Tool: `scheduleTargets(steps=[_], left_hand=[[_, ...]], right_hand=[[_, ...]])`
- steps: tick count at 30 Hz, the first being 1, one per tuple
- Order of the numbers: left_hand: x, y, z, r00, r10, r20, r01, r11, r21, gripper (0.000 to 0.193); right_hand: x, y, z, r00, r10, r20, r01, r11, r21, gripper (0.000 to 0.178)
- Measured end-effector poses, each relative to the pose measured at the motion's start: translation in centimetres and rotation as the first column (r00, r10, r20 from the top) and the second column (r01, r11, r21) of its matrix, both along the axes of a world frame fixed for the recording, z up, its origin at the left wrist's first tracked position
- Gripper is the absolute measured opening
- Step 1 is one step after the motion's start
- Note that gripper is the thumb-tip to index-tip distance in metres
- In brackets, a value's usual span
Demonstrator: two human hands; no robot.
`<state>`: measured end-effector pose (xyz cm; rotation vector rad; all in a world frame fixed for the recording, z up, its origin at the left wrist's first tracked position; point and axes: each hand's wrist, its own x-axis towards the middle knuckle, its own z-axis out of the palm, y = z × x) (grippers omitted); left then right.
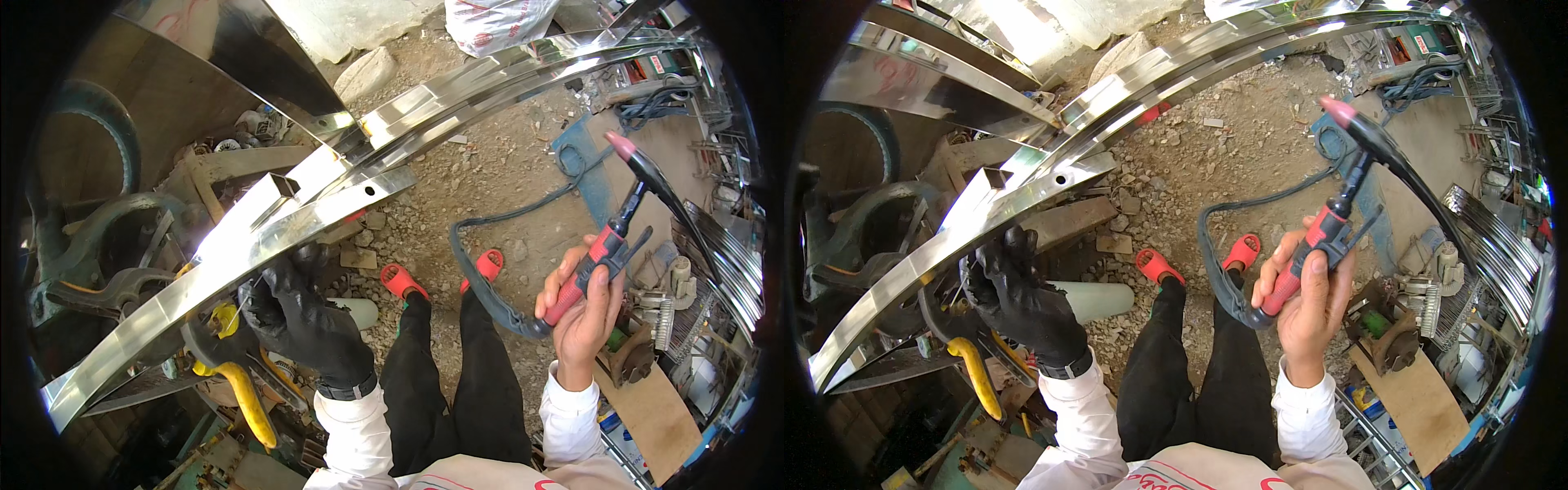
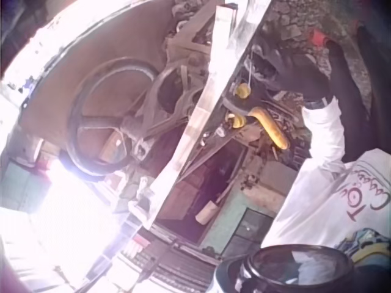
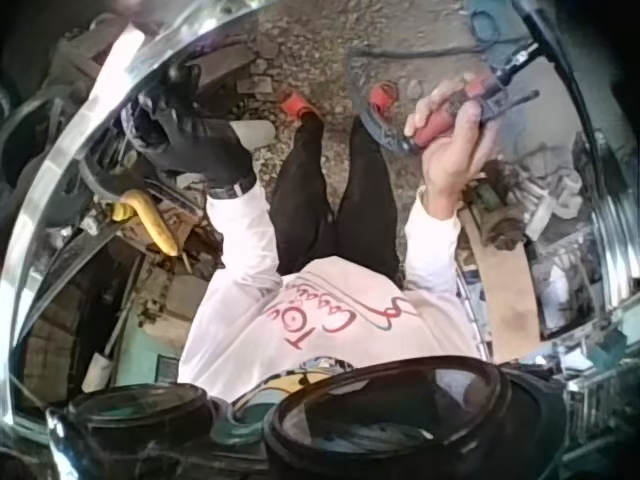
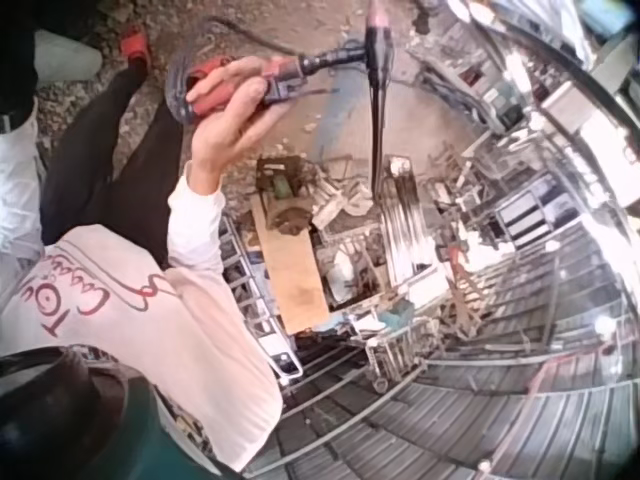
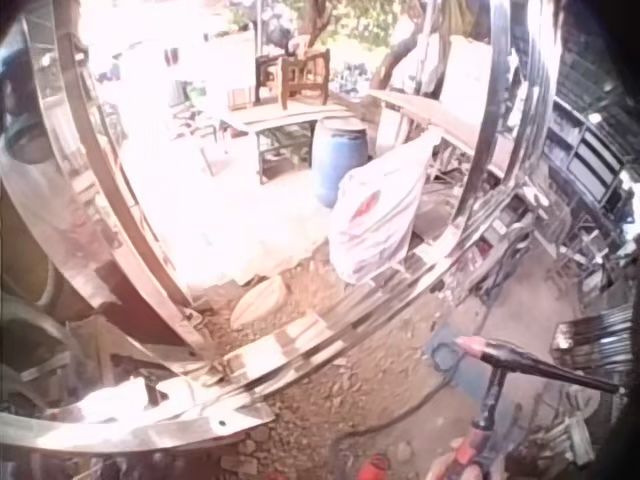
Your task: The person welds joints on a stainless steel frame using a handheld welding torch and filler rod. They repeatedly reposition the frame, clamp sections with locking pliers, and apply short weld beads at multiple joints.
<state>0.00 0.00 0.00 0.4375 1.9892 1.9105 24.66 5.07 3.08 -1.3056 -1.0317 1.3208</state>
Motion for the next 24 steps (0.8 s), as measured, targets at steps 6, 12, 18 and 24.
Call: scheduleTargets(steps=[6,12,18,24], left_hand=[[-0.7,0.4,-1.1,0.987,0.013,-0.157,-0.006,0.999,0.048,0.026],[-0.7,0.9,-0.5,0.987,0.016,-0.159,-0.027,0.998,-0.064,0.023],[-0.6,0.8,-1.1,0.988,0.031,-0.15,-0.028,0.999,0.022,0.023],[-0.8,0.3,-1.2,0.964,0.001,-0.266,-0.04,0.989,-0.141,0.02]], right_hand=[[-3.2,1.0,1.5,0.987,0.135,0.091,-0.135,0.991,-0.004,0.055],[-5.5,2.1,1.1,0.936,0.012,0.353,-0.107,0.962,0.251,0.058],[-7.5,1.8,3.6,0.962,-0.027,0.273,-0.006,0.993,0.119,0.063],[-9.2,-0.4,2.7,0.978,0.147,0.151,-0.153,0.988,0.023,0.066]])
